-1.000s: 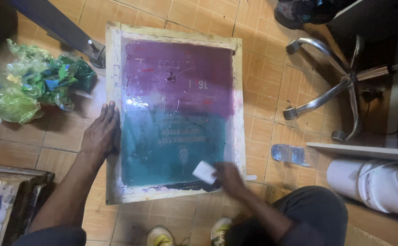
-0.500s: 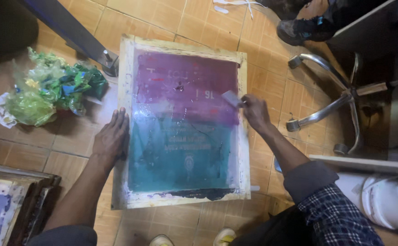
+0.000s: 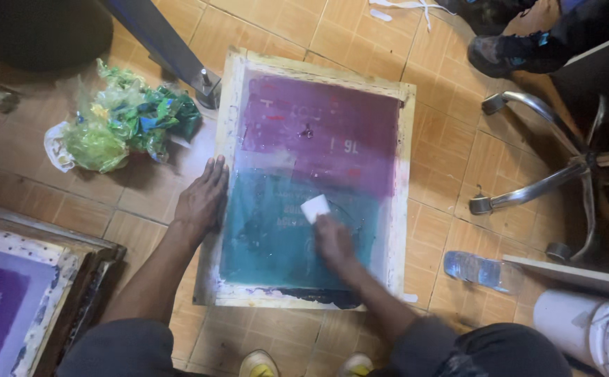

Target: The person pours water onto a framed screen and scrubs the surface with a white card to remove residue. They repeat this process on a second frame, then place the cleaned frames aside.

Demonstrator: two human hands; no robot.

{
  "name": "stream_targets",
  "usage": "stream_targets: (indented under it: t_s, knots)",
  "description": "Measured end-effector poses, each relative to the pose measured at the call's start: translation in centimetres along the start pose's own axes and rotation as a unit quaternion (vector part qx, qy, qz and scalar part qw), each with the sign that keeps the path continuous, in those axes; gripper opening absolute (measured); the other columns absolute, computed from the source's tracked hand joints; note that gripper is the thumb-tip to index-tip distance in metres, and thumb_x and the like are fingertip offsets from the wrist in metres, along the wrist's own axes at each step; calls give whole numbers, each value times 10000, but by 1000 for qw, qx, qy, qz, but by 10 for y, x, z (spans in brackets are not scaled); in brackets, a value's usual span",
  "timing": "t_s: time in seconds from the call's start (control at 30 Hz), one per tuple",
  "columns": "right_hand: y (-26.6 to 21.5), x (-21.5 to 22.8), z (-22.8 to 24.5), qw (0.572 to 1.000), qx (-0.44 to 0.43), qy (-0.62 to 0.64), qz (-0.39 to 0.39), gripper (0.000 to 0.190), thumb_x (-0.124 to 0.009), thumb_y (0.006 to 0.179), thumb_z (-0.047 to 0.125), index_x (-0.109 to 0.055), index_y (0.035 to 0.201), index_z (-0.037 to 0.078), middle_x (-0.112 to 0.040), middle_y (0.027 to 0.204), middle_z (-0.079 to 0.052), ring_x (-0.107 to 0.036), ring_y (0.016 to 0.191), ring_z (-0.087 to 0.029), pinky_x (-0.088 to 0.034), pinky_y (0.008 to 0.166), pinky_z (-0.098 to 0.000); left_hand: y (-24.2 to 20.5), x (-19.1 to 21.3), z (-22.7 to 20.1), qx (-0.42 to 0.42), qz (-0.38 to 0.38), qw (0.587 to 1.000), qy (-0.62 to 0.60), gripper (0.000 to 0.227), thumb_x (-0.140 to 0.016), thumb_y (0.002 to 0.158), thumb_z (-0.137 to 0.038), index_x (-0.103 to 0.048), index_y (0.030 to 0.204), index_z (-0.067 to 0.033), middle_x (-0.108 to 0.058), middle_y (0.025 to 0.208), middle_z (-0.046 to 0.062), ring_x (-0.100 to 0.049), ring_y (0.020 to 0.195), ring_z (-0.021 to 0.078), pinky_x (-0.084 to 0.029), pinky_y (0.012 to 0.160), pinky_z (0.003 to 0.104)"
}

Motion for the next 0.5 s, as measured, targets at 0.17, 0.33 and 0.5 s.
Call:
stream_targets:
  t_s: [0.17,0.33,0.5]
  knots:
    - [-32,-39,105,985,130,-108,-20,333,-576,926,120,-718,1224,72,-748,944,-120,-752,863,-333,-613,691,-422,1,11,-3,12,47,999,-3,838,-688,824,-61,-350,1590,-49,-245,1718,144,-248,1576,329,-431,1144,333]
    - [-54,-86,117,993,-18,119,-3,218,-625,946,261,-746,972,82,-721,774,-136,-751,846,-367,-569,575,-429,2,10,0,6,52,999,-16,939,-743,771,-57,-320,1608,-75,-216,1732,123,-217,1587,314,-404,1166,330]
    - [-61,-47,48,968,-80,234,-45,288,-769,816,110,-767,1068,-29,-748,859,-245,-747,897,-408,-558,744,-522,1,11,1,10,56,998,5,952,-768,774,-76,-317,1613,-105,-211,1736,106,-213,1589,303,-415,1161,350]
Point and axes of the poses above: each hand's wrist, its own y-axis towards the middle knuckle, its own x-axis out of the back of the hand, z = x × y, the point moved 2 cm from there along y, towards the middle knuckle
